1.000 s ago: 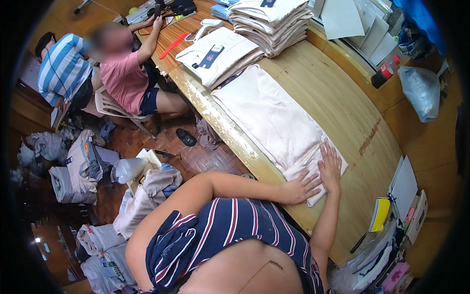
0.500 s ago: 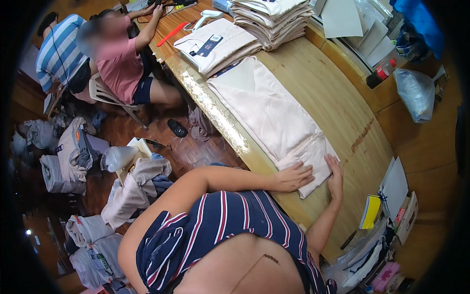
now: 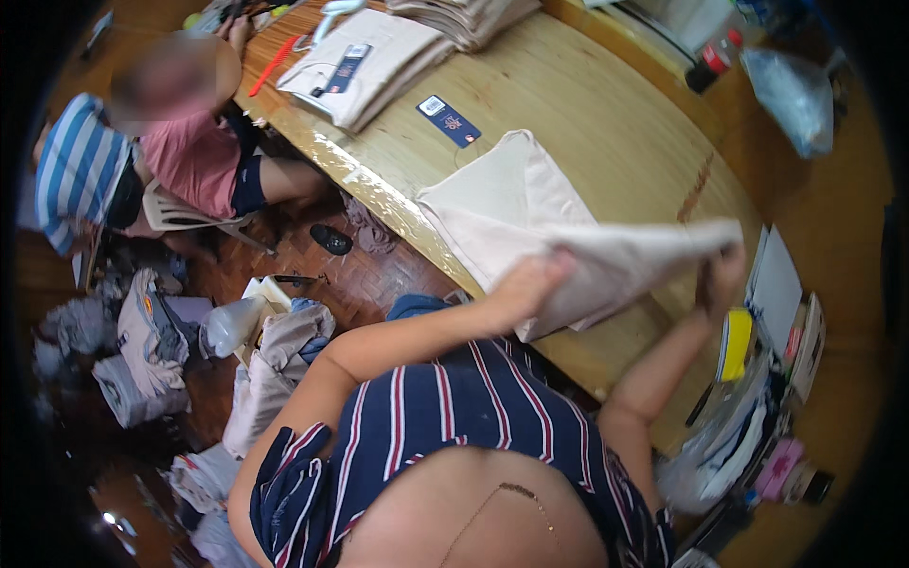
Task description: The person trims loose threads from a shirt using a tool, then folds the shirt around a square guide on a table, and finally places the folded shirt into a container.
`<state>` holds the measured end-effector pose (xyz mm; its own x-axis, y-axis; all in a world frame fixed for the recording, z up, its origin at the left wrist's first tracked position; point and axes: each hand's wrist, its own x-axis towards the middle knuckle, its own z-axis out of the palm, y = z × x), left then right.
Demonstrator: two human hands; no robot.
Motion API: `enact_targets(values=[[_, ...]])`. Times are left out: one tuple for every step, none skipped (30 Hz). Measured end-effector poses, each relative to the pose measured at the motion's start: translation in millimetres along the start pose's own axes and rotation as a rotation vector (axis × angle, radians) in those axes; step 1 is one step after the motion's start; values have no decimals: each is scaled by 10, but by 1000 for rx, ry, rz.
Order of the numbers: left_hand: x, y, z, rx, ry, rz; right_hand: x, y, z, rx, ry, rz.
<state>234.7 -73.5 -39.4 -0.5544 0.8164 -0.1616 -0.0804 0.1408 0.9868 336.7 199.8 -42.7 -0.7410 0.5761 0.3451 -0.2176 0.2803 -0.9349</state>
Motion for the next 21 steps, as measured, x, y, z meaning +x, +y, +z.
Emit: enact_targets(values=[[-3,-170,-30,-283,160,-60,188,-215,405,3,7,133],[-9,-332,-57,-572,329,-72,402,-113,557,-135,-186,200],[17,-433,-167,-623,448,-54,546,-38,867,-275,-288,253],[19,-583,-310,-487,540,-85,616,271,1095,-356,-331,316],[66,-760,-410,-466,699,-104,723,839,1192,-414,-513,366],[63,-1040,-592,-454,664,-122,656,1178,1303,-553,-417,357],[20,-1048,-630,-526,691,-60,609,1266,1441,-699,-338,328],[-3,-1048,-632,-506,686,-77,600,1314,1433,-688,-326,317],[-17,-1025,-633,-485,677,-94,598,1353,1399,-676,-311,307],[-11,-1010,-631,-474,680,-102,591,1362,1398,-660,-295,293],[26,-1001,-621,-462,679,-110,596,1424,1365,-584,-290,355],[74,-1008,-628,-448,674,-118,612,1486,1303,-507,-279,417],[155,-1025,-665,-394,644,-114,628,1518,1265,-427,-264,470],[256,-1060,-718,-342,620,-110,604,1380,1256,-550,-195,380],[373,-1078,-775,-290,591,-106,568,1374,1217,-594,-164,407],[531,-1041,-831,-274,548,-118,557,1365,1119,-642,-124,429],[719,-989,-898,-257,506,-124,570,1361,1010,-689,-82,446],[883,-978,-996,-234,415,-139,546,1368,905,-682,-122,569],[1045,-945,-1025,-119,401,-179,501,1378,855,-719,-95,577],[1180,-884,-1036,-3,392,-218,452,1370,824,-754,-72,584],[1271,-833,-1026,112,384,-255,403,1353,781,-789,-50,590]])
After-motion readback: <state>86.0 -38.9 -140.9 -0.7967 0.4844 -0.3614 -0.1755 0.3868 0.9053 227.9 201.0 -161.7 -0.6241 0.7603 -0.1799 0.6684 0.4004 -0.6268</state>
